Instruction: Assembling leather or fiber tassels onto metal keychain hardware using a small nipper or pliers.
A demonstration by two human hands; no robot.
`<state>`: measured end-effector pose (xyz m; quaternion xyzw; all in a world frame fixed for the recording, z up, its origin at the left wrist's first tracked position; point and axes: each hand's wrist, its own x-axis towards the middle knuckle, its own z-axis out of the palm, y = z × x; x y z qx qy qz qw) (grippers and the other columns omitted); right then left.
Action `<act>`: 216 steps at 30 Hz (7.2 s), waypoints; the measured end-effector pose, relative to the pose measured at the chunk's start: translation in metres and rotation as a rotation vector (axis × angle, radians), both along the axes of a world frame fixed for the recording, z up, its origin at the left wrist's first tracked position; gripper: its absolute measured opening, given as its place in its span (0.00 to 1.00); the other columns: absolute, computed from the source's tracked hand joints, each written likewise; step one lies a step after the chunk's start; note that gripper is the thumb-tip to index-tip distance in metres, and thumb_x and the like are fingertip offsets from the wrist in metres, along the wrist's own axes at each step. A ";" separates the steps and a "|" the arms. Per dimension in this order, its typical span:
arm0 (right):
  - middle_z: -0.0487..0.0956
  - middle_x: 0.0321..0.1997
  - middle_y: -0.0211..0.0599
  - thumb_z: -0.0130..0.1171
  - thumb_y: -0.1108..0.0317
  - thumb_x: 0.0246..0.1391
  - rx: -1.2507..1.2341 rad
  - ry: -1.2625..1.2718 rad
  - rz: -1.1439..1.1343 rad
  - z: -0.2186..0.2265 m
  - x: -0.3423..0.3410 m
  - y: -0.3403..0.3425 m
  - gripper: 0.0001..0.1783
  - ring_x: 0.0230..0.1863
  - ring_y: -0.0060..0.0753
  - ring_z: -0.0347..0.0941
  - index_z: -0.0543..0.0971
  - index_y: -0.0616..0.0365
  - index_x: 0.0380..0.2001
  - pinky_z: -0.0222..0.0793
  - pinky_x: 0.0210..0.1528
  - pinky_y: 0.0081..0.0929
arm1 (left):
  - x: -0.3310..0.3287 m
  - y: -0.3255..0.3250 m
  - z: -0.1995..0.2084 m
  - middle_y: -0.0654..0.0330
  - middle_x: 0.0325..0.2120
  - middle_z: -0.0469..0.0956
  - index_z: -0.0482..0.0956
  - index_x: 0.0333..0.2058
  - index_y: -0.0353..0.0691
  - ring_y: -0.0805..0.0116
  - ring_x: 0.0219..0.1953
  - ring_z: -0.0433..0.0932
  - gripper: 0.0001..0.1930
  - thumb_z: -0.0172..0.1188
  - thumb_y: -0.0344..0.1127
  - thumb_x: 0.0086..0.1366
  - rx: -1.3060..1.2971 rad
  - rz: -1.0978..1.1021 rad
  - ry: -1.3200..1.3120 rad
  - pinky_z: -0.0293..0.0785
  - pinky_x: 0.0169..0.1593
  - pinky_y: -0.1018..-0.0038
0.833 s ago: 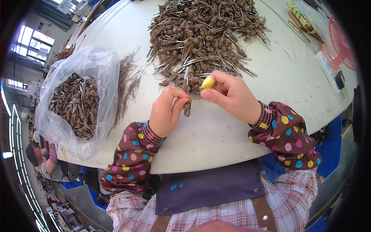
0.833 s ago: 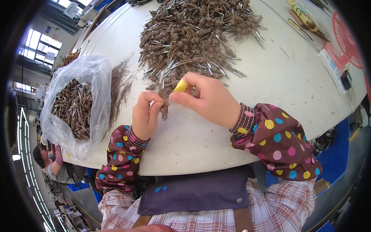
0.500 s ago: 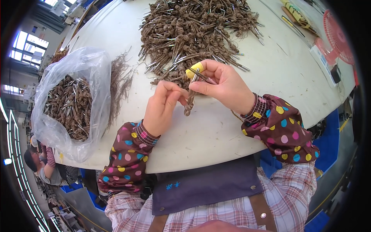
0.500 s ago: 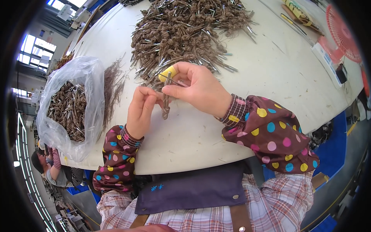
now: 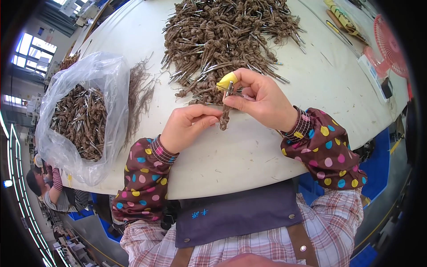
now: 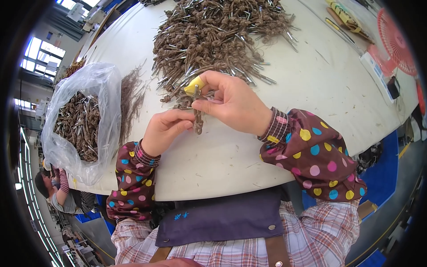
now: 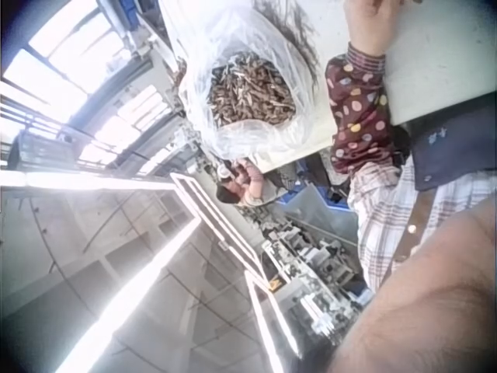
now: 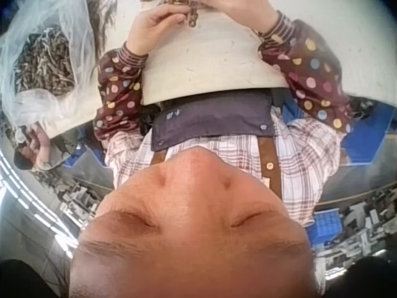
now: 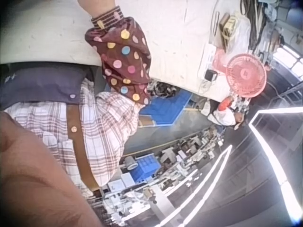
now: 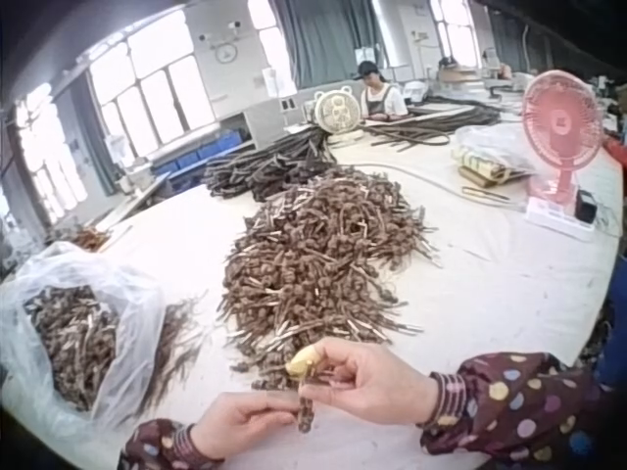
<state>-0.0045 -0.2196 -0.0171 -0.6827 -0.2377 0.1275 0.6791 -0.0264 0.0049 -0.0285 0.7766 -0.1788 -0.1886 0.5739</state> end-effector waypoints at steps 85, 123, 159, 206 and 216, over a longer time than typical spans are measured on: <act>0.71 0.21 0.30 0.66 0.62 0.45 -0.498 -0.586 -0.190 -0.002 -0.020 0.005 0.13 0.21 0.30 0.72 0.73 0.56 0.24 0.67 0.24 0.22 | -0.011 -0.010 -0.005 0.60 0.29 0.77 0.66 0.41 0.35 0.79 0.32 0.76 0.04 0.46 0.25 0.68 -0.127 0.108 -0.151 0.69 0.33 0.84; 0.77 0.25 0.32 0.62 0.80 0.33 -0.474 -0.751 -0.378 -0.006 -0.016 0.011 0.15 0.25 0.30 0.75 0.77 0.57 0.30 0.69 0.25 0.24 | -0.013 -0.027 0.001 0.58 0.42 0.74 0.65 0.54 0.42 0.66 0.37 0.78 0.36 0.72 0.35 0.46 0.352 0.187 -0.656 0.76 0.37 0.73; 0.74 0.25 0.29 0.62 0.72 0.50 -0.324 -0.203 -0.023 -0.004 0.001 -0.004 0.14 0.26 0.18 0.70 0.70 0.62 0.38 0.63 0.30 0.16 | -0.014 0.000 0.013 0.51 0.26 0.77 0.80 0.34 0.35 0.57 0.31 0.76 0.15 0.51 0.41 0.66 0.379 -0.102 -0.389 0.71 0.37 0.68; 0.71 0.23 0.34 0.63 0.59 0.51 -0.393 -0.550 -0.165 -0.002 -0.022 0.008 0.15 0.21 0.33 0.69 0.73 0.59 0.25 0.65 0.23 0.25 | -0.012 -0.004 -0.001 0.58 0.28 0.77 0.74 0.35 0.33 0.74 0.30 0.75 0.03 0.53 0.24 0.63 -0.009 0.177 -0.502 0.71 0.35 0.80; 0.71 0.21 0.34 0.64 0.58 0.48 -0.446 -0.653 -0.157 -0.004 -0.021 0.009 0.15 0.20 0.37 0.69 0.73 0.56 0.23 0.62 0.21 0.28 | -0.012 -0.007 0.005 0.57 0.27 0.78 0.77 0.32 0.36 0.63 0.32 0.78 0.02 0.59 0.25 0.59 0.064 0.140 -0.559 0.73 0.47 0.71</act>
